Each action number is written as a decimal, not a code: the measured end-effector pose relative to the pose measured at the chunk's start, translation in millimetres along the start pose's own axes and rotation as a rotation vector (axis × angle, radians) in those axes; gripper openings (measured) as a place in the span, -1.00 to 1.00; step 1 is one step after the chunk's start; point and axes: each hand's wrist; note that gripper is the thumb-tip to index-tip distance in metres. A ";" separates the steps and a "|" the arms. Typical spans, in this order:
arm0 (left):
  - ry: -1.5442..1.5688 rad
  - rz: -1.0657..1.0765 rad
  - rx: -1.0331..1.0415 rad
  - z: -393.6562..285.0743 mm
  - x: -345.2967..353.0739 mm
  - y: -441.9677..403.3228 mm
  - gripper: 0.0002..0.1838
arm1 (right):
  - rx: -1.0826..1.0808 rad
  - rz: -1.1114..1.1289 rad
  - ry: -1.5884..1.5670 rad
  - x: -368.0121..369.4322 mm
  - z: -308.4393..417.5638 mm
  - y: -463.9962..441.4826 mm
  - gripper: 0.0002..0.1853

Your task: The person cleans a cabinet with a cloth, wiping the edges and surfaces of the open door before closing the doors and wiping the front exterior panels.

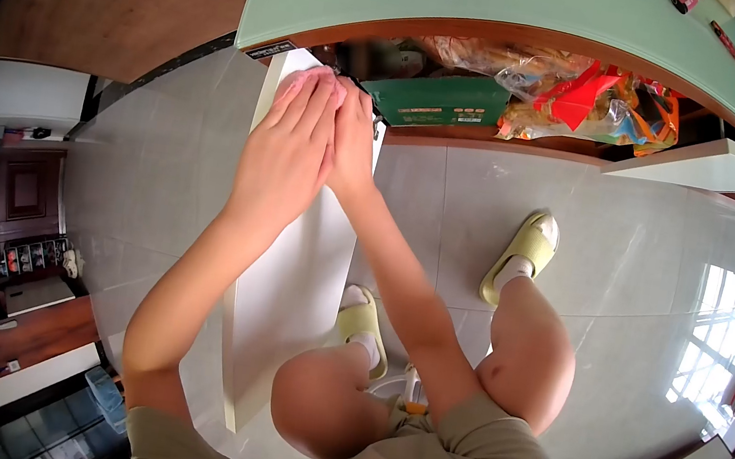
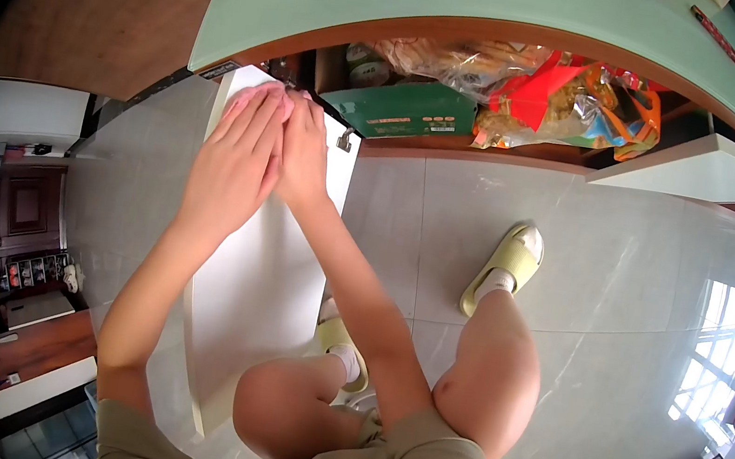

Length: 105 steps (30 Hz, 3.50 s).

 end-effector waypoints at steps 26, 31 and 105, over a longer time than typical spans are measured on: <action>-0.225 0.727 0.119 3.8 70.1 -26.3 -0.42 | 0.394 0.129 -0.281 40.0 -56.8 76.7 -0.38; -0.403 1.003 0.002 -6.6 113.0 -47.5 -0.36 | 0.436 0.276 -0.067 44.4 -75.9 87.4 -0.22; -0.444 1.079 -0.065 -72.0 234.1 17.4 -0.36 | 0.872 0.157 -0.479 67.9 -146.0 226.8 -0.53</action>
Point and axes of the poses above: each hand's wrist, its own y-axis away from the middle knuckle, its own x-axis out of the palm, z = x × y, and after that the axes turned 7 degrees about y, right-handed
